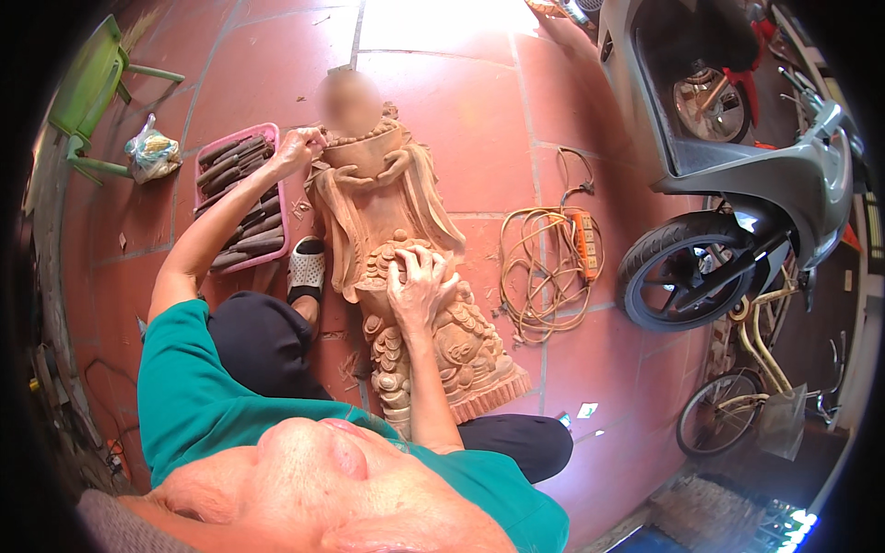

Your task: The person is carving a wooden sculpture, focusing on the details of the figure's face and clothing. They use a small tool to refine the features, carefully shaping the wood.

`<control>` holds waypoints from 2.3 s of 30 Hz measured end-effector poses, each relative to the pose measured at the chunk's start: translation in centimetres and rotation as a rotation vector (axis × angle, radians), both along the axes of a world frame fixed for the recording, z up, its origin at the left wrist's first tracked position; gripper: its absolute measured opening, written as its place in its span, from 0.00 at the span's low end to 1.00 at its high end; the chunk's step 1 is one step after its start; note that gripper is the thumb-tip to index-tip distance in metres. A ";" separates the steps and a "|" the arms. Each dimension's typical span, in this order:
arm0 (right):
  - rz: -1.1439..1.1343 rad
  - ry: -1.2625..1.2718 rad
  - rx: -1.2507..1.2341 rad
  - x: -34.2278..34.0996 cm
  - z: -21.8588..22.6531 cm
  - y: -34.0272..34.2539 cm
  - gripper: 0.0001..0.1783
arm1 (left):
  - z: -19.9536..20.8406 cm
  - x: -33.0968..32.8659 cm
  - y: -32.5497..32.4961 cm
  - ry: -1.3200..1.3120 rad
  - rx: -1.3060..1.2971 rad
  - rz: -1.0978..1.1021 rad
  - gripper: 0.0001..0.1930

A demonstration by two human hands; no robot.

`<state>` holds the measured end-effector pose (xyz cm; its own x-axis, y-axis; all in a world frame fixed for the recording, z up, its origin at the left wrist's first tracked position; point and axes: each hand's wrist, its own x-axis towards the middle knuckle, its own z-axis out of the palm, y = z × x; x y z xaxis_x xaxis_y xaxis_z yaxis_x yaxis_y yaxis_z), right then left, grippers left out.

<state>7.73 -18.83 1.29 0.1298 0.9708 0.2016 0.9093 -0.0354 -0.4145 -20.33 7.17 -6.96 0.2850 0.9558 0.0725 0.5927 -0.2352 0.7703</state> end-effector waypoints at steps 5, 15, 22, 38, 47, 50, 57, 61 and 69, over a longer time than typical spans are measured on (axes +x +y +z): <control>-0.013 -0.007 -0.015 0.0 0.3 -0.1 0.13 | 1.7 1.0 1.9 0.392 0.081 -0.032 0.07; -0.020 0.002 -0.026 0.1 0.0 -0.2 0.13 | 0.5 1.6 1.2 -0.009 -0.213 0.113 0.09; -0.016 -0.008 -0.014 -0.1 0.1 0.0 0.13 | 1.0 1.4 1.0 0.090 -0.169 0.151 0.12; -0.035 0.000 -0.010 -0.2 0.1 -0.1 0.13 | -0.3 0.8 2.0 -0.146 -0.365 0.136 0.11; -0.029 -0.031 -0.017 -0.1 0.1 0.0 0.13 | -0.2 0.5 1.6 -0.162 -0.371 0.172 0.11; -0.006 -0.019 -0.010 0.0 -0.1 0.0 0.13 | 0.3 0.4 2.1 -0.095 -0.386 0.121 0.09; -0.014 -0.014 -0.002 0.0 -0.8 -0.1 0.13 | -2.6 -0.5 0.8 -0.085 -0.240 0.097 0.09; -0.013 -0.025 -0.022 -0.2 -0.5 -0.1 0.13 | -0.4 -1.0 0.5 -0.144 -0.416 0.114 0.08; -0.006 0.013 -0.019 0.0 -0.6 0.1 0.12 | -1.4 0.0 0.6 -0.231 -0.374 0.213 0.09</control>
<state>7.73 -18.77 0.68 0.1376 0.9738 0.1812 0.9038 -0.0486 -0.4253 -20.32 7.78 -8.35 0.0976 0.9638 -0.2482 0.4009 0.1902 0.8962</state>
